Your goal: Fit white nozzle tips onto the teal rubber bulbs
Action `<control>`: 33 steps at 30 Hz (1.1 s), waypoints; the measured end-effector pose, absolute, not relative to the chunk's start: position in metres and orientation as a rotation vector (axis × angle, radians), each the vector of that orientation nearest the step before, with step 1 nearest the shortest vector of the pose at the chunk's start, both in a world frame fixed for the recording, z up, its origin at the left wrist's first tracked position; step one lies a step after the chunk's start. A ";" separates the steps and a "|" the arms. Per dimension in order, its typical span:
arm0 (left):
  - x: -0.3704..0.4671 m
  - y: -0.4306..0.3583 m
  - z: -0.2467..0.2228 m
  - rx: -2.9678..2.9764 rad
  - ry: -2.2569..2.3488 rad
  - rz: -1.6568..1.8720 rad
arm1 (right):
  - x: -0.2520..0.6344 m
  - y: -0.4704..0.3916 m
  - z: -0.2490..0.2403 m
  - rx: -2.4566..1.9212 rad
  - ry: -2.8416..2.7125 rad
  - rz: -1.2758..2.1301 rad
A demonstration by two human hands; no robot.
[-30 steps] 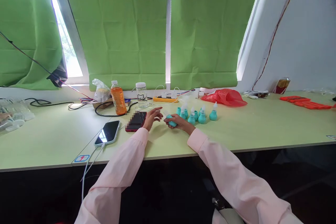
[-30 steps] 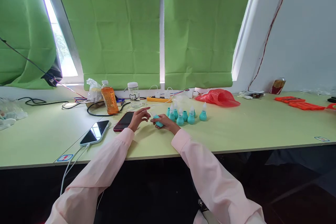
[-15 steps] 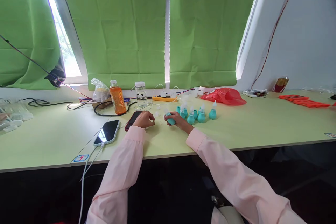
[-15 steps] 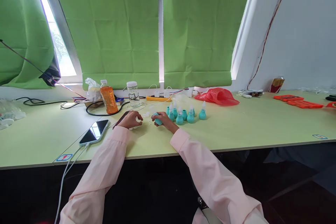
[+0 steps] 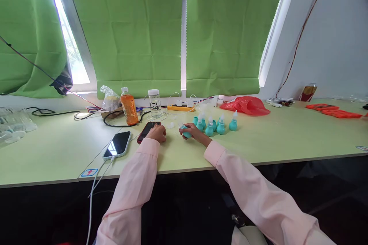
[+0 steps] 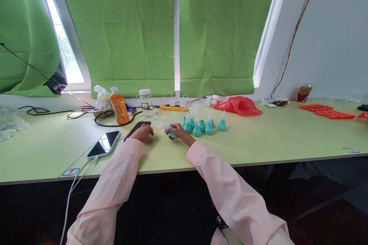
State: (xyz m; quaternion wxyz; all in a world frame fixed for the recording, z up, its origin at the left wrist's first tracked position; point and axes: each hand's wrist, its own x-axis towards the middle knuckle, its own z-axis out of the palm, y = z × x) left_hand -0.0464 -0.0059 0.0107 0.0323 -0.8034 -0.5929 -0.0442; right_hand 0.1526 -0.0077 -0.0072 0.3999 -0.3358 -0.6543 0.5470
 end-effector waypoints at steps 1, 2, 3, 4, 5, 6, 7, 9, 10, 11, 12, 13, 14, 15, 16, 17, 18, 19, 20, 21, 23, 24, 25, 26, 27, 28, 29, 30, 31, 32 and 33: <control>-0.046 -0.006 0.010 -2.463 -1.838 -0.142 | 0.152 -0.008 -0.007 -0.850 -1.657 1.377; -0.046 -0.005 0.010 -2.451 -1.852 -0.156 | 0.152 -0.009 -0.006 -0.853 -1.659 1.369; -0.046 -0.005 0.009 -2.441 -1.864 -0.177 | 0.152 -0.010 -0.005 -0.855 -1.662 1.362; -0.046 -0.006 0.008 -2.435 -1.873 -0.207 | 0.152 -0.011 -0.005 -0.858 -1.666 1.355; -0.046 -0.006 0.008 -2.433 -1.881 -0.246 | 0.151 -0.011 -0.004 -0.861 -1.672 1.348; -0.046 -0.006 0.008 -2.435 -1.886 -0.294 | 0.151 -0.011 -0.004 -0.864 -1.678 1.341; -0.046 -0.007 0.008 -2.441 -1.888 -0.353 | 0.151 -0.012 -0.004 -0.866 -1.686 1.334; -0.045 -0.008 0.010 -2.452 -1.889 -0.506 | 0.149 -0.011 -0.005 -0.872 -1.705 1.318; -0.044 -0.008 0.011 -2.455 -1.888 -0.602 | 0.149 -0.011 -0.005 -0.876 -1.715 1.309; -0.043 -0.009 0.013 -2.455 -1.885 -0.711 | 0.148 -0.010 -0.006 -0.881 -1.726 1.300; -0.041 -0.009 0.015 -2.453 -1.881 -0.830 | 0.148 -0.009 -0.007 -0.888 -1.736 1.290; -0.040 -0.009 0.016 -2.450 -1.875 -0.957 | 0.147 -0.008 -0.008 -0.895 -1.745 1.281; -0.039 -0.008 0.017 -2.450 -1.867 -1.089 | 0.147 -0.007 -0.009 -0.903 -1.753 1.271; -0.038 -0.008 0.018 -2.453 -1.856 -1.221 | 0.146 -0.007 -0.010 -0.911 -1.760 1.261; -0.036 -0.007 0.018 -2.462 -1.842 -1.353 | 0.146 -0.006 -0.011 -0.919 -1.764 1.251; -0.035 -0.007 0.018 -2.476 -1.825 -1.486 | 0.146 -0.005 -0.012 -0.929 -1.766 1.241; -0.034 -0.006 0.018 -2.494 -1.807 -1.618 | 0.146 -0.005 -0.013 -0.940 -1.768 1.231; -0.033 -0.005 0.018 -2.511 -1.791 -1.748 | 0.146 -0.004 -0.013 -0.951 -1.769 1.223; -0.032 -0.005 0.017 -2.526 -1.777 -1.875 | 0.146 -0.004 -0.014 -0.963 -1.769 1.217; -0.031 -0.005 0.017 -2.539 -1.767 -1.994 | 0.146 -0.004 -0.014 -0.972 -1.768 1.212; -0.029 -0.006 0.017 -2.563 -1.758 -2.199 | 0.146 -0.004 -0.014 -0.982 -1.766 1.204; -0.028 -0.007 0.017 -2.576 -1.755 -2.284 | 0.146 -0.004 -0.014 -0.982 -1.765 1.200; -0.028 -0.008 0.017 -2.589 -1.752 -2.359 | 0.145 -0.005 -0.014 -0.980 -1.764 1.197; -0.027 -0.010 0.018 -2.604 -1.750 -2.425 | 0.145 -0.005 -0.014 -0.977 -1.765 1.195; -0.026 -0.011 0.018 -2.618 -1.748 -2.483 | 0.145 -0.005 -0.014 -0.972 -1.767 1.194; -0.026 -0.013 0.019 -2.627 -1.746 -2.537 | 0.145 -0.005 -0.014 -0.965 -1.770 1.194; -0.025 -0.014 0.020 -2.633 -1.745 -2.585 | 0.145 -0.006 -0.014 -0.958 -1.773 1.194; -0.025 -0.015 0.021 -2.635 -1.744 -2.628 | 0.145 -0.006 -0.014 -0.950 -1.777 1.194; -0.024 -0.016 0.021 -2.635 -1.745 -2.665 | 0.145 -0.006 -0.014 -0.942 -1.783 1.194; -0.024 -0.017 0.022 -2.633 -1.746 -2.697 | 0.145 -0.007 -0.014 -0.934 -1.789 1.193; -0.024 -0.017 0.022 -2.633 -1.748 -2.722 | 0.144 -0.007 -0.014 -0.927 -1.798 1.191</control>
